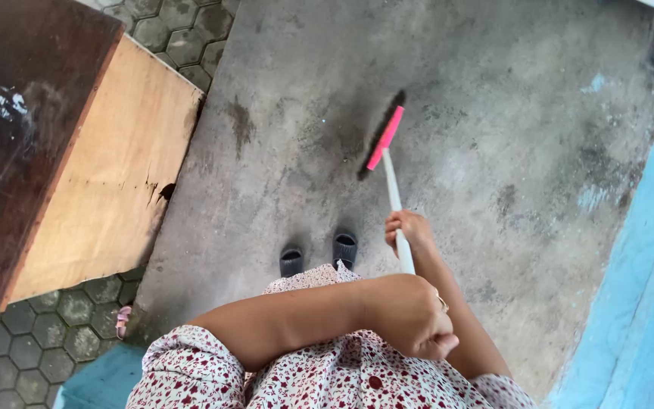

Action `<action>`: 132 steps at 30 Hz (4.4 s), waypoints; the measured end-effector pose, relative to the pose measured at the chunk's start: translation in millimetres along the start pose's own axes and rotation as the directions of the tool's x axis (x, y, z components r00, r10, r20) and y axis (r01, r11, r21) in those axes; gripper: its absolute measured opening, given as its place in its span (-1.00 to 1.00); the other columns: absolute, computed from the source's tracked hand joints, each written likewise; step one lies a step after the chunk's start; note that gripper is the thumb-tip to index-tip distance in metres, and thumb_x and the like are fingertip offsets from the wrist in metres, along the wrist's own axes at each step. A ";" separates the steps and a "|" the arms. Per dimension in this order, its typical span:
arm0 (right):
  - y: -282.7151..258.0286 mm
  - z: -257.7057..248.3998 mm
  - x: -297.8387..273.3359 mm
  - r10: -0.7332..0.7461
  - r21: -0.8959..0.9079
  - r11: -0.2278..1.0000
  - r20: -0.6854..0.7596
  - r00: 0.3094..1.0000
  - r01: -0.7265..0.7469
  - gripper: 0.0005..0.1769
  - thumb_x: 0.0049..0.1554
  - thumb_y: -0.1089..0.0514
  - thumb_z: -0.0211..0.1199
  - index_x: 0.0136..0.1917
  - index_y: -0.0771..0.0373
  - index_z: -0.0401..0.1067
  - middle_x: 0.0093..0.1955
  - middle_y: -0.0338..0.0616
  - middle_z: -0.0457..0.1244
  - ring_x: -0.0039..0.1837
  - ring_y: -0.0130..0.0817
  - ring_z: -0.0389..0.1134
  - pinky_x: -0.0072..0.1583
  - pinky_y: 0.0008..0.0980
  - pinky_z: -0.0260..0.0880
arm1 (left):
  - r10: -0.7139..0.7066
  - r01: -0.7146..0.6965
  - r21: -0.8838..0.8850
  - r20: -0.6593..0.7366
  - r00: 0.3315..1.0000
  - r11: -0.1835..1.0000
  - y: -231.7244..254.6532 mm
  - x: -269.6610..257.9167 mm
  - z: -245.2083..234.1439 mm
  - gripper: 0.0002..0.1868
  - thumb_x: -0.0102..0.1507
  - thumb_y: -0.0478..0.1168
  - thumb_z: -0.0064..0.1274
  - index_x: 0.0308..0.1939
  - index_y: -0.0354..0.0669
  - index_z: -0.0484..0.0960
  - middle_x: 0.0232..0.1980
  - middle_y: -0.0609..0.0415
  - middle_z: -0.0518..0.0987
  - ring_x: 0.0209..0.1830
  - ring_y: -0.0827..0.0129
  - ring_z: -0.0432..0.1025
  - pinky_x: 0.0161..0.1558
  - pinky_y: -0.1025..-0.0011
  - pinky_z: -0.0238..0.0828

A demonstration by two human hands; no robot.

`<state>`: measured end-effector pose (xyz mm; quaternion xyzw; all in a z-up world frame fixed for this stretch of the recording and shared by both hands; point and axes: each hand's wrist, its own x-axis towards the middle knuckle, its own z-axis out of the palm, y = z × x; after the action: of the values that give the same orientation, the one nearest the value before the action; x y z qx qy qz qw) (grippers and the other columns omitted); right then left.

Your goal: The person sweeps a concrete floor with a pink-handled broom, moving systematically across the area and around obstacles such as a wooden box and a parked motorcycle. The camera follows the sweeping motion from a first-person perspective.

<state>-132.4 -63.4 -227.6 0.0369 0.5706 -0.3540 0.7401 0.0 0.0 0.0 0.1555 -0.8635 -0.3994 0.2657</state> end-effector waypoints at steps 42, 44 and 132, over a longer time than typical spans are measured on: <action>113.6 48.4 -59.1 0.652 -0.490 0.705 0.162 0.741 -0.513 -0.84 0.25 0.17 -0.03 -0.19 0.15 0.17 -0.44 -0.57 -0.07 -0.46 -0.90 -0.08 -0.47 -0.77 -0.01 | -0.303 0.335 0.129 -0.215 0.928 0.934 89.3 -44.5 63.3 -0.50 0.22 0.06 -0.32 -0.51 -0.08 0.68 -0.58 0.02 0.62 -0.61 -0.06 0.45 -0.51 0.03 0.26; 125.0 47.9 -52.0 0.751 -0.455 0.615 0.088 0.654 -0.645 -0.83 0.31 0.19 -0.08 -0.16 0.17 0.17 -0.48 -0.54 0.00 -0.47 -0.81 0.03 -0.44 -0.74 0.10 | -0.371 0.414 0.059 -0.340 0.864 0.908 71.8 -40.4 70.6 -0.56 0.22 0.02 -0.26 -0.53 -0.08 0.63 -0.52 0.05 0.62 -0.51 -0.06 0.49 -0.46 0.04 0.32; 221.7 110.8 58.5 0.717 -0.786 0.368 -0.100 0.690 -0.497 -0.84 0.27 0.23 -0.04 0.12 0.29 0.13 -0.33 -0.36 0.08 -0.47 -0.80 0.03 -0.48 -0.77 0.04 | -0.324 0.530 0.058 -0.733 0.598 0.846 12.7 -169.9 70.5 -0.56 0.28 0.07 -0.26 -0.52 -0.08 0.54 -0.47 -0.06 0.64 -0.51 -0.10 0.49 -0.47 -0.03 0.31</action>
<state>89.5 23.2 -317.6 -0.1161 0.5049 0.2216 0.8262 95.9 132.6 -85.1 0.5329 -0.6795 -0.2408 0.4430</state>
